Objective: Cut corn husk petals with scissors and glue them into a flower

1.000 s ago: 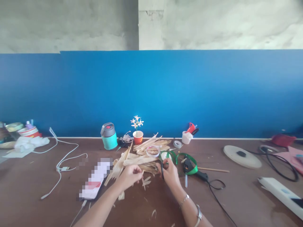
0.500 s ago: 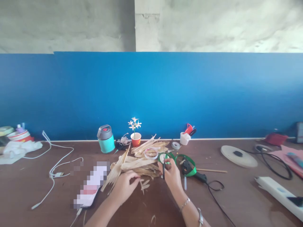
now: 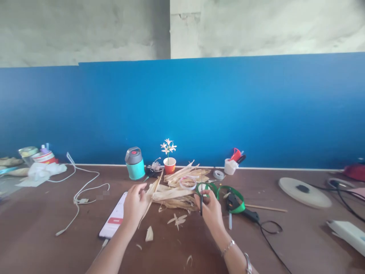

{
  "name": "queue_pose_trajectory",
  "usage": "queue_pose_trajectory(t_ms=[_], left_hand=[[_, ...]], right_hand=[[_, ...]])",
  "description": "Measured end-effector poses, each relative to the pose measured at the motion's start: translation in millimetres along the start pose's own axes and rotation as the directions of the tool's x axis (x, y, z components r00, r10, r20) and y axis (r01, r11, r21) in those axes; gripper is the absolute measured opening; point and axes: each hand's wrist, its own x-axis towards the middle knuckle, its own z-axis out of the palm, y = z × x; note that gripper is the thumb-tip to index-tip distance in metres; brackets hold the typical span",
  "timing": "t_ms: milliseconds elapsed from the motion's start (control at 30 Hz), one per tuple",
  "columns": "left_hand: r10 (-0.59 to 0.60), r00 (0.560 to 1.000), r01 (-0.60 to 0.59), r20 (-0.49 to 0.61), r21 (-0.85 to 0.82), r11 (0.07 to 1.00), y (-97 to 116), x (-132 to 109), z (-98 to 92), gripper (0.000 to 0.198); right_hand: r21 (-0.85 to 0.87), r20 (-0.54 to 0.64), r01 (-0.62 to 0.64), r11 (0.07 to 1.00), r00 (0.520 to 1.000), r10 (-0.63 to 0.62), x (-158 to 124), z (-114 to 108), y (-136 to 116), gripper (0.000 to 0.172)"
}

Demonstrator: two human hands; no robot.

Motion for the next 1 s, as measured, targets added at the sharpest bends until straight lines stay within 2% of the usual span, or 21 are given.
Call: queue_pose_trajectory(t_ms=[133,233,367,600,733,800,867,900,1000], left_hand=[[0.013,0.983,-0.058,0.185,0.241,0.969,2.2,-4.1,2.4,0.03],[-0.036,0.95,-0.088,0.311,0.377,0.922,8.8,-9.1,3.5,0.038],[-0.106,0.941,-0.052,0.322,0.445,0.894,12.2,-12.3,6.6,0.044],[-0.109,0.942,0.043,0.318,0.209,0.977,4.4,-8.3,13.9,0.049],[-0.123,0.975,0.115,0.183,0.052,0.992,13.3,-2.0,4.6,0.052],[-0.172,0.978,0.185,0.121,-0.105,0.977,19.2,0.4,0.8,0.049],[-0.239,0.96,0.275,0.144,-0.352,0.895,24.4,0.7,0.4,0.04],[-0.266,0.943,0.33,0.199,-0.485,0.81,26.6,0.0,1.5,0.034],[-0.259,0.881,0.473,0.397,-0.76,0.445,32.2,-4.7,8.0,0.029]], right_hand=[[-0.053,0.048,0.02,0.998,0.999,-0.017,-2.6,3.7,-1.4,0.033],[-0.057,0.075,0.036,0.998,0.997,-0.032,-4.8,5.4,-3.0,0.03],[-0.063,0.094,0.081,0.995,0.993,-0.075,-5.9,6.3,-2.6,0.029],[-0.104,0.085,0.097,0.99,0.992,-0.088,-0.1,4.4,6.3,0.026],[-0.108,0.079,0.099,0.989,0.993,-0.091,1.6,3.1,8.9,0.022],[-0.114,0.081,0.094,0.989,0.993,-0.085,1.3,3.4,9.5,0.021],[-0.101,0.098,0.091,0.991,0.992,-0.081,0.6,4.3,9.3,0.02],[-0.084,0.11,0.088,0.993,0.991,-0.078,0.2,4.9,8.7,0.021],[0.004,0.167,0.05,0.999,0.985,-0.05,-2.1,7.7,4.1,0.03]])
